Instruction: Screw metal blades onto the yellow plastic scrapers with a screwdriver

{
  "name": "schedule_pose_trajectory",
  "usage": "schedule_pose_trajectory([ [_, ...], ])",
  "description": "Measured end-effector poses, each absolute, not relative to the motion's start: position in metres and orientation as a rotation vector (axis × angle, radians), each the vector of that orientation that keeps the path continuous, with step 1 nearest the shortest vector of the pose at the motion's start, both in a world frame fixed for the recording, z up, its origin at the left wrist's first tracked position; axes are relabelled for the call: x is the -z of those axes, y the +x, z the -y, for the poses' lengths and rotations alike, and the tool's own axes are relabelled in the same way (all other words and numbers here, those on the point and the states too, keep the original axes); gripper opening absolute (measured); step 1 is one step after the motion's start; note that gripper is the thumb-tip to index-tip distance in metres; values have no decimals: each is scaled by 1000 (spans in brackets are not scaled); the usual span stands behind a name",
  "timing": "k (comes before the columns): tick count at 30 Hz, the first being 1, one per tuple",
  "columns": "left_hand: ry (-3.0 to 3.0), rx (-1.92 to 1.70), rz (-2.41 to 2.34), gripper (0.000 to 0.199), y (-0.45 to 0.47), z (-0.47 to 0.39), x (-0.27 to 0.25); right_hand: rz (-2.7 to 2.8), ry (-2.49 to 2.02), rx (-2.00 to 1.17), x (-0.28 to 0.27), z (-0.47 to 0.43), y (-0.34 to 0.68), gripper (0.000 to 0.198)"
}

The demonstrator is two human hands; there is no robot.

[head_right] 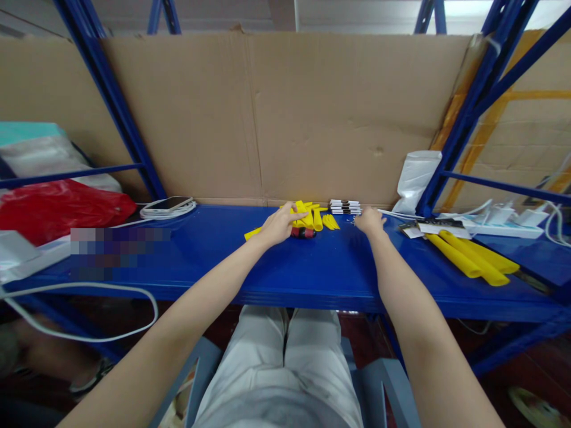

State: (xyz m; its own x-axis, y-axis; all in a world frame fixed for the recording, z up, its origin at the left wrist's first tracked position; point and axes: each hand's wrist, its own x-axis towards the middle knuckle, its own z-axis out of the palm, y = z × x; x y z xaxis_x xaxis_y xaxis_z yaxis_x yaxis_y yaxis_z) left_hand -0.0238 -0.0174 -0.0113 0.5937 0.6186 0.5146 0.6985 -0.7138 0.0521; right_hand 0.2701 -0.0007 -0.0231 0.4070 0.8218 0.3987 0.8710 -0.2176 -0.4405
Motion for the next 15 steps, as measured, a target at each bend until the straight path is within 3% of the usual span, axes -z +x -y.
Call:
schedule_pose_trajectory([
  [3,-2677,748,1106,55,-23,19,11,1541,-2045,140,20,0,255,38],
  [15,-2730,803,987,61,-17,15,15,2101,-1096,192,25,-2,198,58],
])
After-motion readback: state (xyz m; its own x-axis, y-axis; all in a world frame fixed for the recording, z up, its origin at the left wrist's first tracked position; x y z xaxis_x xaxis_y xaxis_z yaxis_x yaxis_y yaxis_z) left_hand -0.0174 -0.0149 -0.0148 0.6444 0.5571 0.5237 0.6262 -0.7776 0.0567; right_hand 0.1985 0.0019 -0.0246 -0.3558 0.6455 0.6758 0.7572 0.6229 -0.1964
